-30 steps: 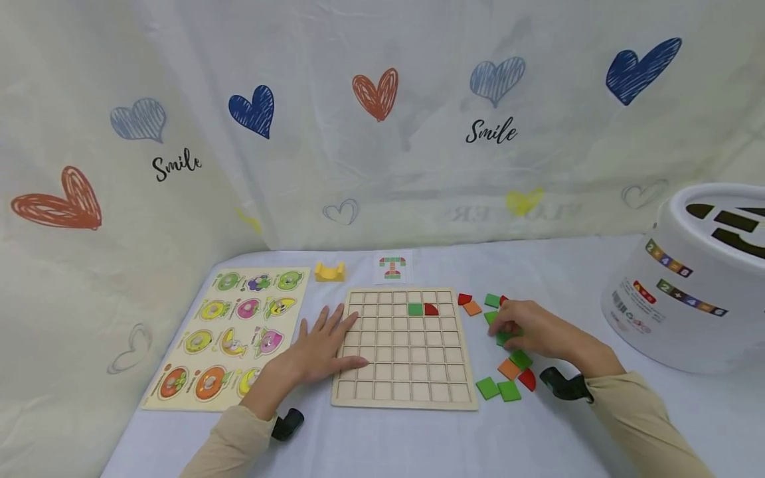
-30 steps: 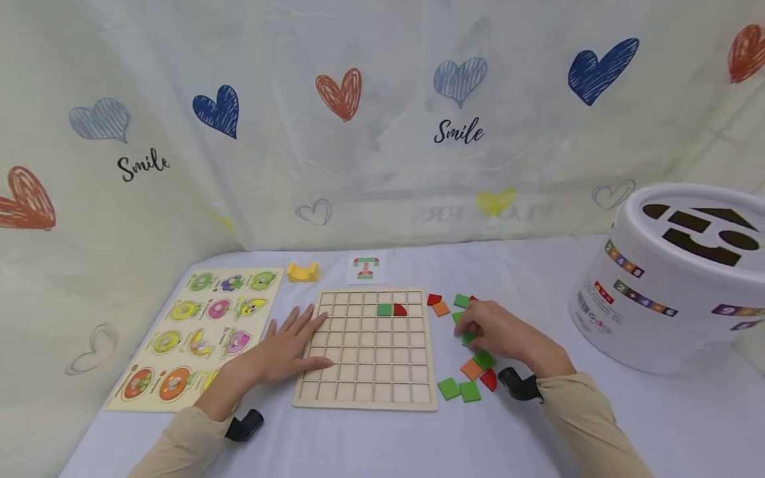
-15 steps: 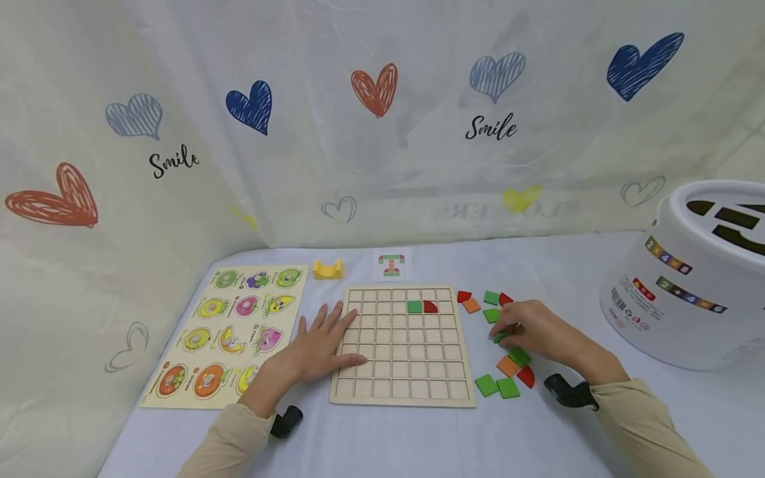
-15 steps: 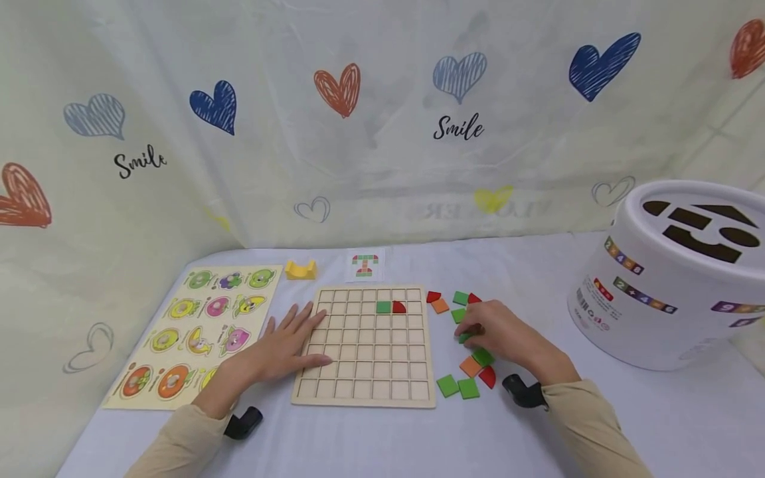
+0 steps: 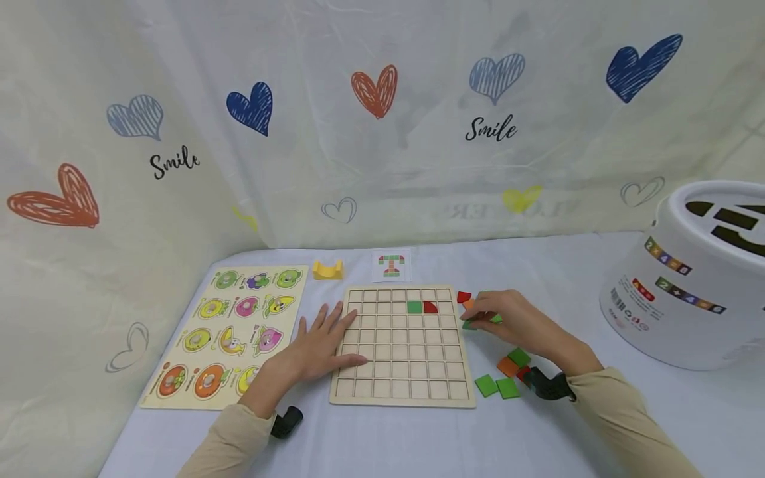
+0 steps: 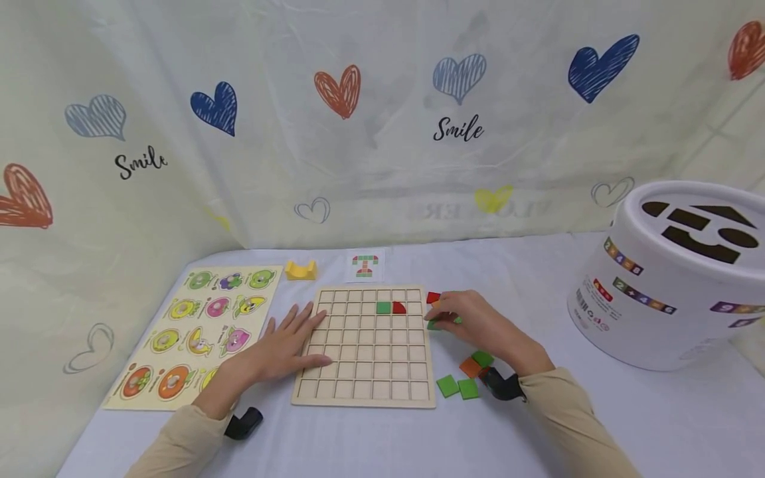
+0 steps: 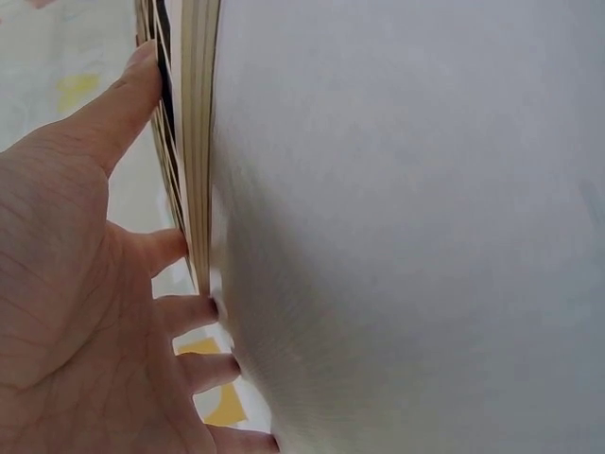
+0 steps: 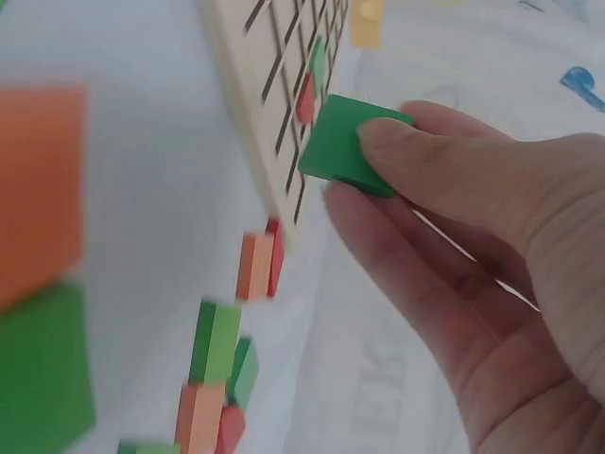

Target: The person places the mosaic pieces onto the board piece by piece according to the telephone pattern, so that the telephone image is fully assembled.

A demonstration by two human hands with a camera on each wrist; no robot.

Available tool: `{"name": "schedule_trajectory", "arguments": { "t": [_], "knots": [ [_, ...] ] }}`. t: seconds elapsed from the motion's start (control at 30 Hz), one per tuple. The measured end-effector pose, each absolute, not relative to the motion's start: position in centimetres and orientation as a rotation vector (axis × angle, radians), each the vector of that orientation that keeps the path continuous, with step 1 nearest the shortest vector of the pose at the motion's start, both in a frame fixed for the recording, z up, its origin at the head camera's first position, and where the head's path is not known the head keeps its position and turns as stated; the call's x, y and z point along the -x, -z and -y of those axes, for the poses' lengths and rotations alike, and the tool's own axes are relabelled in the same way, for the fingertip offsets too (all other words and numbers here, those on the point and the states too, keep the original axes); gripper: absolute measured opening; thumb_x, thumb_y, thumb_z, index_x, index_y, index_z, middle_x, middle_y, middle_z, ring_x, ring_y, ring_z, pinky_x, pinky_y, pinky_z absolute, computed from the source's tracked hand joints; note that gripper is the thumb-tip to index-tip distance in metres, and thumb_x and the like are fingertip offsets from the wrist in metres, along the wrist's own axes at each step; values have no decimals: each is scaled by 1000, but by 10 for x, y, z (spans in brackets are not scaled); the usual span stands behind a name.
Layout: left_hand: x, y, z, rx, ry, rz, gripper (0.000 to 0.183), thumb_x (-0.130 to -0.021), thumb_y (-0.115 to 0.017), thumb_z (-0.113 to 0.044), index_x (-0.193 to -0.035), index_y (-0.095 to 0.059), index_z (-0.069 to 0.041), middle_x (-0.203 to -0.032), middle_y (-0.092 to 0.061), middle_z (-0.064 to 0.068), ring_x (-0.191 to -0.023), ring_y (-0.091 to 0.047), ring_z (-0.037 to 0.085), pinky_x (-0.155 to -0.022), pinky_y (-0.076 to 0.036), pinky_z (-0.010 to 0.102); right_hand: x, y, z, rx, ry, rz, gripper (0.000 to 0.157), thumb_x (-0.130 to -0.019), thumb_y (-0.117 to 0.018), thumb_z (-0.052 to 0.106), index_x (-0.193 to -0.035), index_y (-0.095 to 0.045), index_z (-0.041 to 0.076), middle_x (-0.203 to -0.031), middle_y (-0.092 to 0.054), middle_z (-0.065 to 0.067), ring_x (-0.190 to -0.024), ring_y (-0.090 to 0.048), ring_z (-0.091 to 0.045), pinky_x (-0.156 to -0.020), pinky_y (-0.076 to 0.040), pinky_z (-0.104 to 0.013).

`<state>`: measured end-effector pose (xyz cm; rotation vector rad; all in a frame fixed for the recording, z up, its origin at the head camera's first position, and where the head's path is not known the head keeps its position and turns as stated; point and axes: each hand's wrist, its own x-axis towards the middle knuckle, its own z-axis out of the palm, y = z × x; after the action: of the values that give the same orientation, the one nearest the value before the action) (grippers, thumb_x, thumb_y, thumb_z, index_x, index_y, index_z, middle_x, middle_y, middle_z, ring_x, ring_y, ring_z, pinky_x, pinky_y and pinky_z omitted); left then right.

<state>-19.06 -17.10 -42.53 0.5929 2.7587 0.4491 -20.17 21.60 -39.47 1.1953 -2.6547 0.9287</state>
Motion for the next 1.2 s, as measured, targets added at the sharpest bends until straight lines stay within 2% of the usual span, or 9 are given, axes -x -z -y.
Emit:
{"name": "schedule_trajectory", "arguments": {
  "t": [0.23, 0.43, 0.57, 0.83, 1.03, 1.2],
  "knots": [
    [190, 423, 170, -597, -439, -2756, 95, -97, -62, -65, -167, -25, -12, -174, -11, 20, -159, -5, 47, -117, -3, 78, 219, 401, -183, -1177, -1078, 2521, 27, -79, -84, -12, -99, -80, 7, -90, -70, 5, -78, -68, -7, -73, -60, -27],
    [191, 423, 170, -599, -432, -2763, 95, -97, -61, -66, -167, -25, -12, -174, -11, 19, -159, -5, 46, -117, -4, 78, 235, 405, -154, -1175, -1212, 2544, 18, -86, -81, -7, -102, -80, 3, -94, -72, -1, -87, -72, -17, -80, -61, -31],
    [192, 424, 169, -601, -442, -2764, 95, -97, -61, -66, -167, -26, -13, -174, -12, 19, -159, -5, 46, -117, -4, 78, 244, 409, -140, -1160, -1263, 2567, 18, -89, -79, -6, -106, -79, 0, -98, -73, -5, -91, -71, -22, -81, -61, -33],
    [189, 424, 171, -577, -417, -2762, 95, -97, -60, -66, -167, -26, -13, -174, -12, 19, -159, -6, 46, -117, -5, 78, 257, 419, -119, -1102, -1331, 2600, 19, -91, -77, -6, -109, -78, -2, -104, -76, -10, -96, -73, -25, -82, -61, -30],
    [190, 425, 170, -586, -440, -2763, 95, -97, -60, -67, -167, -25, -12, -174, -12, 20, -159, -6, 46, -117, -6, 78, 263, 423, -111, -1089, -1274, 2636, 16, -89, -77, -8, -104, -80, -2, -100, -76, -10, -93, -73, -25, -79, -60, -29],
    [191, 425, 170, -576, -430, -2764, 95, -97, -60, -67, -167, -26, -13, -174, -12, 19, -159, -6, 46, -117, -6, 78, 264, 425, -109, -1138, -1201, 2651, 17, -91, -76, -7, -106, -80, -3, -99, -75, -10, -93, -72, -25, -79, -61, -28]
  ]
}}
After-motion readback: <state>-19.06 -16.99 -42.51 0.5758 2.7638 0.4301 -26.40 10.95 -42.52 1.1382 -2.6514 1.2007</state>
